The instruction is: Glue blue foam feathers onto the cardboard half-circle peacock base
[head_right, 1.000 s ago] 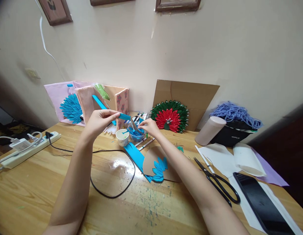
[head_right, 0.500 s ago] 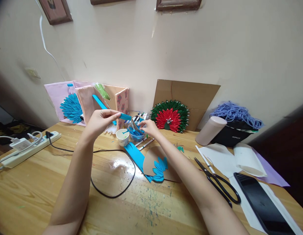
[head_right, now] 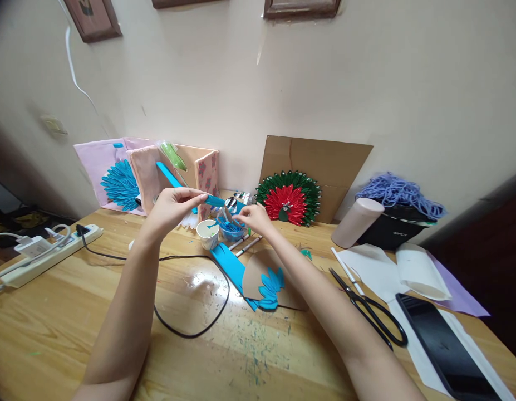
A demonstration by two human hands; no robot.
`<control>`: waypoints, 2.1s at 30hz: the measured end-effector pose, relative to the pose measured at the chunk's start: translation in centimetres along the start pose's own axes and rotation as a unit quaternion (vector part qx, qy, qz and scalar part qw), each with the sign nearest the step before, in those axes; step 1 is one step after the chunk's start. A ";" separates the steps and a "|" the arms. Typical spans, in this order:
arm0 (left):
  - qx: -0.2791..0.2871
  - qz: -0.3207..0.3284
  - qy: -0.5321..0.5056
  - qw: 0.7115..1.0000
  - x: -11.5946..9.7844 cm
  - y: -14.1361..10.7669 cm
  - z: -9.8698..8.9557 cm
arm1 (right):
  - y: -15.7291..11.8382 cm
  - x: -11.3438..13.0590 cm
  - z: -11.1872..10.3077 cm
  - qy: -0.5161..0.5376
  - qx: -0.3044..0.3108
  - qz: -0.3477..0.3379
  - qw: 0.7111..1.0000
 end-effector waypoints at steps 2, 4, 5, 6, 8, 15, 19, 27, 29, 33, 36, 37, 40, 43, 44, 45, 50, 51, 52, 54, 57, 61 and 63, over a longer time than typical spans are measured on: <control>0.010 -0.002 -0.010 1.000 0.0 0.0 0.3 | -0.3 0.8 -0.5 0.015 -0.027 -0.002 1.000; 0.036 -0.001 -0.030 0.999 0.0 0.1 1.1 | -0.7 1.9 -1.1 0.075 -0.060 -0.001 0.995; 0.057 0.002 -0.041 0.998 -0.1 0.1 1.6 | -1.0 2.4 -1.3 0.122 -0.073 0.006 0.990; 0.079 0.008 -0.054 0.995 -0.2 0.0 2.1 | -1.3 2.9 -1.4 0.168 -0.076 0.018 0.983; 0.125 0.024 -0.077 0.989 -0.5 -0.2 3.2 | -2.1 3.8 -1.9 0.235 -0.082 0.046 0.967; 0.213 0.099 -0.082 0.969 -2.7 -1.7 5.3 | -5.8 7.2 -3.3 0.428 -0.001 0.101 0.898; 0.237 0.125 -0.063 0.961 -3.7 -2.5 6.1 | -7.3 8.4 -3.4 0.459 0.067 0.134 0.876; 0.297 0.148 -0.046 0.942 -4.8 -3.8 8.0 | -7.7 9.6 -4.4 0.411 0.125 0.097 0.898; 0.309 0.145 -0.047 0.939 -4.8 -3.9 8.5 | -7.7 9.7 -4.6 0.415 0.123 0.094 0.897; 0.295 0.141 -0.070 0.942 -4.7 -3.5 8.4 | -7.7 9.5 -5.0 0.420 0.104 0.090 0.897; 0.261 0.082 -0.081 0.958 -3.5 -2.6 8.4 | -7.5 8.8 -6.0 0.392 0.053 0.097 0.913; 0.254 0.059 -0.080 0.962 -3.1 -2.4 8.6 | -7.5 8.5 -6.5 0.378 0.032 0.099 0.920; 0.252 0.028 -0.059 0.965 -2.6 -2.7 9.6 | -7.5 8.1 -7.5 0.346 -0.014 0.106 0.932; 0.241 0.047 -0.014 0.969 -3.2 -3.3 10.2 | -7.6 7.9 -8.1 0.333 -0.042 0.116 0.935; 0.233 0.058 -0.002 0.971 -3.5 -3.5 10.3 | -7.6 7.9 -8.3 0.328 -0.048 0.118 0.936; 0.226 0.068 0.004 0.972 -3.8 -3.6 10.3 | -7.6 7.8 -8.4 0.321 -0.053 0.120 0.938; 0.210 0.084 0.026 0.974 -4.0 -3.5 10.1 | -7.6 7.8 -9.2 0.266 -0.077 0.103 0.955; 0.212 0.087 0.036 0.973 -4.0 -3.5 10.2 | -7.6 7.8 -9.4 0.257 -0.082 0.094 0.958; 0.217 0.091 0.046 0.971 -3.9 -3.6 10.4 | -7.6 7.9 -9.4 0.250 -0.085 0.086 0.961; 0.230 0.099 0.063 0.966 -3.8 -3.7 11.0 | -7.6 7.9 -9.2 0.243 -0.076 0.073 0.964; 0.246 0.106 0.083 0.960 -3.4 -4.0 12.2 | -7.7 7.8 -9.0 0.228 -0.057 0.070 0.970; 0.241 0.114 0.125 0.956 -2.8 -4.0 13.6 | -8.8 6.7 -10.2 0.188 -0.061 0.082 0.977; 0.232 0.121 0.154 0.953 -2.3 -3.8 14.1 | -10.2 4.9 -11.0 0.169 -0.069 0.107 0.977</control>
Point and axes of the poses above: each hand's wrist, its own y-axis towards the middle knuckle, its own z-axis out of the palm, x = y × z, the point moved 10 cm from there along y, towards the middle knuckle, and after that the axes turned 9 degrees about -z, right-handed, at the moved point
